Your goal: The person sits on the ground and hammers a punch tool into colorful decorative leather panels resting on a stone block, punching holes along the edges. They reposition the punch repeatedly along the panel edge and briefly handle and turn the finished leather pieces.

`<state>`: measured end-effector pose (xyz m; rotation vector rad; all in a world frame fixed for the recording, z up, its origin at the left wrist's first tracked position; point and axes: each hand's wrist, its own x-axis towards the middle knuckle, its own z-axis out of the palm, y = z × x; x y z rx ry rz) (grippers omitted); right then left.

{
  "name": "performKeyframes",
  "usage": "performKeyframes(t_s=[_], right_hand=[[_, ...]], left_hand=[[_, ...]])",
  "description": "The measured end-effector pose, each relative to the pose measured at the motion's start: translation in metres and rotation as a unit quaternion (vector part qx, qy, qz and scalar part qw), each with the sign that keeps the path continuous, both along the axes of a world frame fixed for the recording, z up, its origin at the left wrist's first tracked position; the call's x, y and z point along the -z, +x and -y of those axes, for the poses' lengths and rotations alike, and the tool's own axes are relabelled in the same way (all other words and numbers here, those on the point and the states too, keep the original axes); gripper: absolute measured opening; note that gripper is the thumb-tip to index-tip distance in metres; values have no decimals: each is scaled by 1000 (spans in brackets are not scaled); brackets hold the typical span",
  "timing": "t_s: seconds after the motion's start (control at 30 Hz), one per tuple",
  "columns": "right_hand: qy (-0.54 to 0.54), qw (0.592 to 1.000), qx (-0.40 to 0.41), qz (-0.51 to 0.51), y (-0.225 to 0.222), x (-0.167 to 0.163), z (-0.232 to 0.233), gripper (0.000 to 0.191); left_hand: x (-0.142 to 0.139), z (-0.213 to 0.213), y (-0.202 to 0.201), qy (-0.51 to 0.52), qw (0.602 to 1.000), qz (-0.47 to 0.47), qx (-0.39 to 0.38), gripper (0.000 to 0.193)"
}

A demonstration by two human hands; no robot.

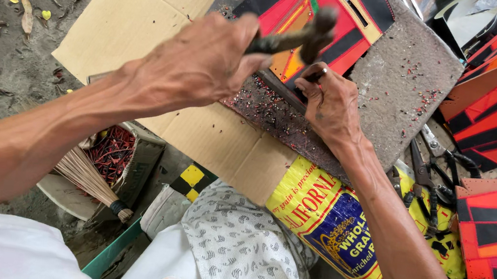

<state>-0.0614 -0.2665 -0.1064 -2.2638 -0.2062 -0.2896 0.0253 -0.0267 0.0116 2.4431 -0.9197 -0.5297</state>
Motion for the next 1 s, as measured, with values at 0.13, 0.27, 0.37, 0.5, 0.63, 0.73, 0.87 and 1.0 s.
performKeyframes(t_s=[0.13,0.27,0.37,0.5,0.63,0.73,0.87,1.0], right_hand=[[-11,999,-9,32,0,6,1,7],[-33,996,-25,78,0,11,1,9],[-33,998,-12,52,2,13,3,8],[-3,998,-37,58,3,14,3,7],[23,998,-41,48,3,16,3,13],[-15,998,-23,54,5,16,4,7],[-11,997,-35,69,8,16,4,8],[-37,998,-26,49,4,17,1,11]], left_hand=[[-9,7,-13,-190,974,113,53,32],[-14,15,-22,-114,986,105,67,29],[-25,13,-20,-105,985,116,71,27],[-41,1,-23,-242,956,144,76,26],[-34,7,-28,-251,956,130,78,27],[-28,15,-23,-105,983,129,77,33],[-38,10,-18,-139,983,104,66,32],[-54,2,-28,-342,919,174,93,21]])
